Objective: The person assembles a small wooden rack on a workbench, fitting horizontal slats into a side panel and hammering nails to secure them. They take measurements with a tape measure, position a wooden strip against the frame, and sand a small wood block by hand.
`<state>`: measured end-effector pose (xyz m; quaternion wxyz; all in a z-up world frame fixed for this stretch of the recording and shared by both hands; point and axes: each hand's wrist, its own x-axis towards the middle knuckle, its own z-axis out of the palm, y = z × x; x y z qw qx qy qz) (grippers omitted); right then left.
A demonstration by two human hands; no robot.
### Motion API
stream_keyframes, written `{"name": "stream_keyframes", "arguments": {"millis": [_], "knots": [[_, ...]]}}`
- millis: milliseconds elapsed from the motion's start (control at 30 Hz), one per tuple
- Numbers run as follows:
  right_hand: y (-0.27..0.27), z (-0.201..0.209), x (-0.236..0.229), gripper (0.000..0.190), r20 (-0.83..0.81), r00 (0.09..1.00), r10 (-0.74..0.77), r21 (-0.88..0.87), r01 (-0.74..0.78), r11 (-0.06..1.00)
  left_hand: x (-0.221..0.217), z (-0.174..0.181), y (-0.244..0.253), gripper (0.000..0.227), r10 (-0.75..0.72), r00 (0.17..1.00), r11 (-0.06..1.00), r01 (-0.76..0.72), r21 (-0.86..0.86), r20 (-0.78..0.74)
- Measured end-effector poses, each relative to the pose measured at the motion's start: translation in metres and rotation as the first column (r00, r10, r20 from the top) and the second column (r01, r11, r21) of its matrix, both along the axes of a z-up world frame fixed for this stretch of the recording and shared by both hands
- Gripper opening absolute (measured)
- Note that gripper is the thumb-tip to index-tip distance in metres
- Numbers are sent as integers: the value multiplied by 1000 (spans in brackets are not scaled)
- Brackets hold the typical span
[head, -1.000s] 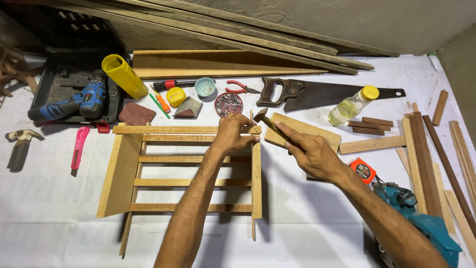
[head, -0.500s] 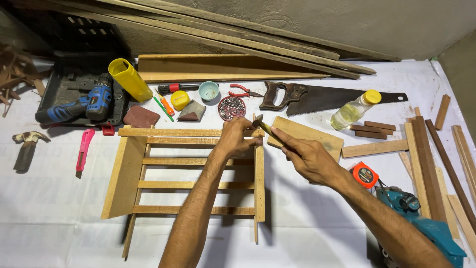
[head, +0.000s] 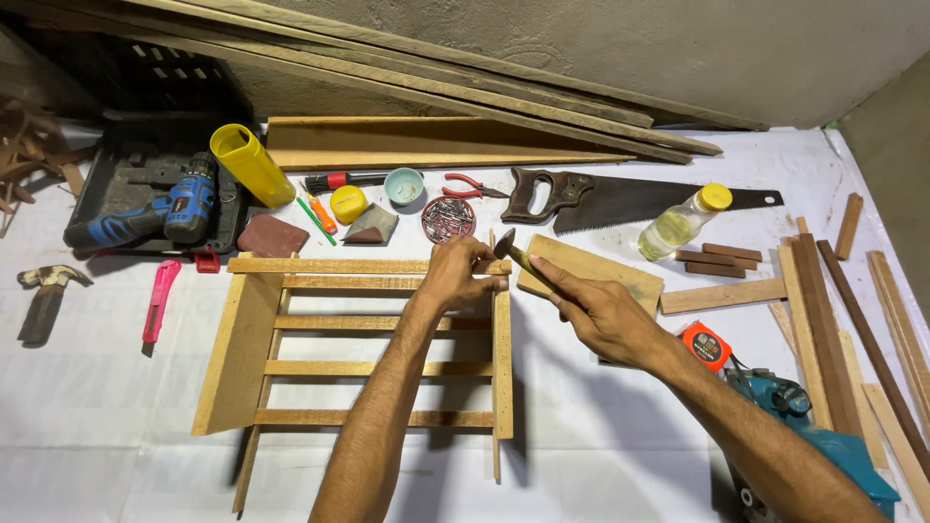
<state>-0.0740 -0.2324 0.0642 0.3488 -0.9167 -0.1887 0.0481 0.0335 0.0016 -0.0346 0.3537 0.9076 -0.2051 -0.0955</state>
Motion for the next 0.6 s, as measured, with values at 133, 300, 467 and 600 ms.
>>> {"name": "stream_keyframes", "arguments": {"millis": [133, 300, 467, 600], "knots": [[5, 0, -4, 60, 99, 995, -10, 111, -1, 994, -3, 4, 2, 49, 9, 999, 1000, -8, -29, 35], [6, -6, -3, 63, -31, 999, -20, -33, 19, 999, -1, -2, 2, 41, -33, 997, 996, 39, -79, 66], [7, -2, -6, 61, -18, 999, -49, 33, 50, 998, -1, -4, 1, 44, -4, 1000, 999, 6, -43, 27], [7, -11, -12, 60, 99, 995, -33, 143, 18, 990, 0, -6, 2, 46, -22, 997, 999, 25, -41, 70]]}}
